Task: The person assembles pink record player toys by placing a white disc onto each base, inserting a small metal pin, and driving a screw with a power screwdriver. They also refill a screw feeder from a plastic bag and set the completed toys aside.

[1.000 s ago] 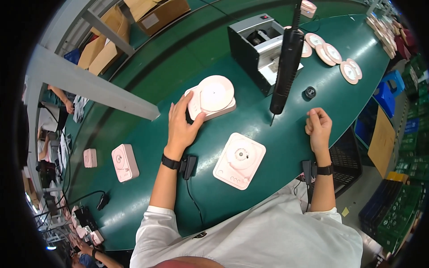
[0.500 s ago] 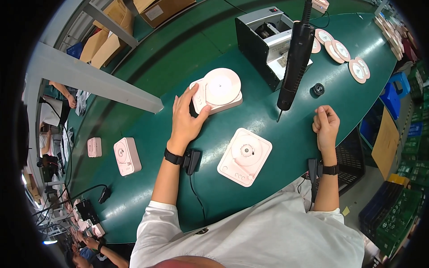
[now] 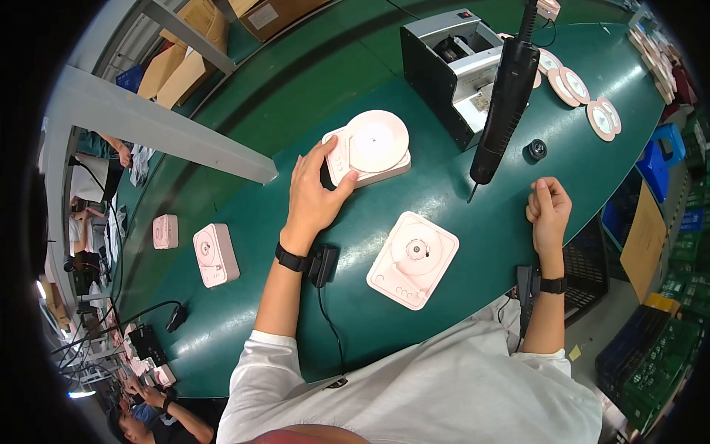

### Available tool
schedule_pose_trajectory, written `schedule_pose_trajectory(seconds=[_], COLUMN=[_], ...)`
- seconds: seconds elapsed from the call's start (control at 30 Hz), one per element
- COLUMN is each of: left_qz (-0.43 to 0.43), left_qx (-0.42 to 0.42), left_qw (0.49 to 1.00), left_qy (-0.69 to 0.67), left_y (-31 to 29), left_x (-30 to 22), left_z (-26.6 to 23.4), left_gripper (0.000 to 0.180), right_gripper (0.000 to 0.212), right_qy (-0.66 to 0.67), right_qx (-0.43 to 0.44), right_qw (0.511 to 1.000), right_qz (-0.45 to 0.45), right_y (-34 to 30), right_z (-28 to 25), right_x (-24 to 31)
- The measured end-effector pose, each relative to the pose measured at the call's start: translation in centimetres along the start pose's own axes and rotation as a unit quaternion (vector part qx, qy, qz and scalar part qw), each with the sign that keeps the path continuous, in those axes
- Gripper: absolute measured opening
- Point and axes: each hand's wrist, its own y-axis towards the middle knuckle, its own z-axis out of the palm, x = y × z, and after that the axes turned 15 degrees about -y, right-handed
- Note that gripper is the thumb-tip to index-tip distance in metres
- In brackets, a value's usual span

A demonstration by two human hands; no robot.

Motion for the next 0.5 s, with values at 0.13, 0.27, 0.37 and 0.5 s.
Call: schedule_pose_trajectory(seconds=[0.13, 0.27, 0.37, 0.5], left_qz=[0.004, 0.005, 0.006, 0.003], left_qx=[-0.003, -0.007, -0.006, -0.011], left_qw=[1.0, 1.0, 1.0, 1.0], left_qy=[0.005, 0.005, 0.014, 0.024], left_y=[-0.2, -0.4, -0.7, -1.3], left_x=[0.1, 0.0, 0.1, 0.0], left_z=[0.2, -0.2, -0.4, -0.6], left_gripper=[0.069, 0.069, 0.069, 0.068], right_gripper=[0.02, 0.02, 0.02, 0.02], right_qy=[0.001, -0.002, -0.003, -0.008], right_qx=[0.001, 0.001, 0.003, 0.005], right_qw=[1.0, 1.0, 1.0, 1.0], right_qz=[-0.001, -0.001, -0.002, -0.001], right_y=[-0.2, -0.6, -0.8, -1.2], right_z=[-0.1, 0.2, 0.4, 0.5], right_x=[-0.1, -0.2, -0.3, -0.4])
